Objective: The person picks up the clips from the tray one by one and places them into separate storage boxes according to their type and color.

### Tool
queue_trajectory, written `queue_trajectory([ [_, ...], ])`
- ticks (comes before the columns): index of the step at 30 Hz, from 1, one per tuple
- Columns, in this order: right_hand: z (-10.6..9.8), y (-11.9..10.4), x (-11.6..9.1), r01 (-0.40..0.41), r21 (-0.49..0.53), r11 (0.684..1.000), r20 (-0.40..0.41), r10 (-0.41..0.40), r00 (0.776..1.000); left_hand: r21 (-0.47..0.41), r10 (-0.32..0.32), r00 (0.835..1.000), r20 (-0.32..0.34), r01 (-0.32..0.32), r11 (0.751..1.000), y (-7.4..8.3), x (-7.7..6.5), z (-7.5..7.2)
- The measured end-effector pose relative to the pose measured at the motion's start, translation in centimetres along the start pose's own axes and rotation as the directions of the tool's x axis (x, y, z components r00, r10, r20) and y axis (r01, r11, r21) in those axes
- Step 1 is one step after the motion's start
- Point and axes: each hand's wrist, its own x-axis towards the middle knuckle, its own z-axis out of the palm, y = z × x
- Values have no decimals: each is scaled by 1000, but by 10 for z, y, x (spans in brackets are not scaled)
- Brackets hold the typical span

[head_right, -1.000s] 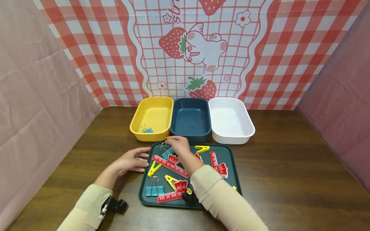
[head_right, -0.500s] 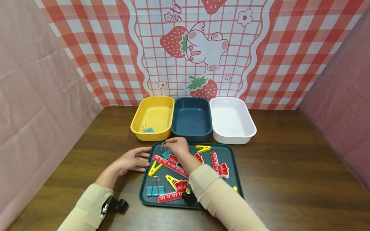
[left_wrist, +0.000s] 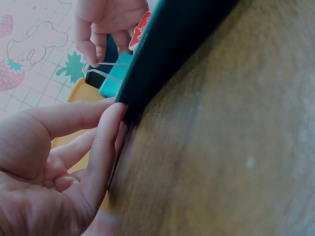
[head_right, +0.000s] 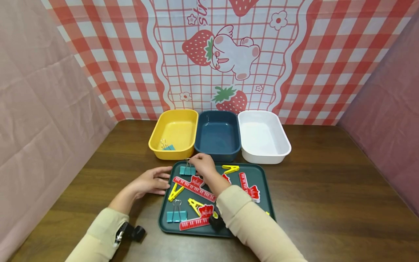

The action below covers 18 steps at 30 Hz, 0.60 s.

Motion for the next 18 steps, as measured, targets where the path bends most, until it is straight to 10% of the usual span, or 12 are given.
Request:
queue_trajectory([
  [18,-2,-9,-8,-73,202,977,88,56,995,17,-2,1000,1,2,1000,0,1,-1],
])
